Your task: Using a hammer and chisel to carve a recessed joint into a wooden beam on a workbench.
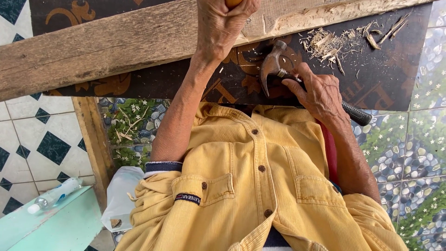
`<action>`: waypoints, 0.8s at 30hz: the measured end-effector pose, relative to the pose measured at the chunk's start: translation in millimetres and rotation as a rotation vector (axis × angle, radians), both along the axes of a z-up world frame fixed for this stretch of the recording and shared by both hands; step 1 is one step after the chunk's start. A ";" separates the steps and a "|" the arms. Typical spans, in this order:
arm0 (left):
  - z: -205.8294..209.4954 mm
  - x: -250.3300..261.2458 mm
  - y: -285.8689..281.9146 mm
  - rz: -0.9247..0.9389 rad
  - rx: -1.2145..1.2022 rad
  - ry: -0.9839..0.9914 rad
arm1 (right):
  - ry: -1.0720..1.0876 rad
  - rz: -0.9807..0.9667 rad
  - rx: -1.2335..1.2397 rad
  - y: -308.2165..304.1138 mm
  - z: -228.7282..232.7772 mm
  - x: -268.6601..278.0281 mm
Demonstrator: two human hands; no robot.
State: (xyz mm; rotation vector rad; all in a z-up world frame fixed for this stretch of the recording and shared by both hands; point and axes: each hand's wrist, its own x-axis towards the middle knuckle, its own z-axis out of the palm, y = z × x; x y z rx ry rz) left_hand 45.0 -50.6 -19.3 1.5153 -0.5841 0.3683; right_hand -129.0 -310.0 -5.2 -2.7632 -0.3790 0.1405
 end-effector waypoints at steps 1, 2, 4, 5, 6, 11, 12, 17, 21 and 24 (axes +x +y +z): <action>5.3 0.6 -0.9 0.005 0.022 0.004 | -0.016 0.006 0.011 -0.3 1.1 2.0; 7.1 -0.4 -1.7 0.007 0.019 -0.001 | -0.020 0.008 0.008 1.2 3.6 2.7; 13.9 0.6 -5.6 0.033 -0.020 -0.018 | 0.056 -0.034 0.080 2.0 11.5 7.0; 30.1 -5.4 -6.0 0.033 -0.027 -0.038 | 0.035 -0.033 0.075 5.3 26.4 9.7; 46.4 -11.5 -6.4 0.027 -0.011 -0.043 | 0.081 -0.072 0.161 8.5 41.6 12.3; 76.3 -26.0 -5.3 0.010 0.068 -0.022 | -0.242 0.019 0.403 -9.7 105.2 30.7; 73.2 -24.6 -4.2 0.055 0.100 -0.071 | -0.433 -0.066 0.553 -10.7 119.6 33.8; 65.8 -22.3 -1.7 0.092 0.105 -0.116 | -0.557 -0.035 1.154 44.2 178.3 59.5; 54.6 -23.6 -4.8 0.141 0.214 -0.139 | -0.129 0.130 -0.032 39.2 188.7 72.1; 48.2 -18.8 -5.8 0.132 0.194 -0.114 | -0.315 0.196 0.234 22.5 202.8 71.0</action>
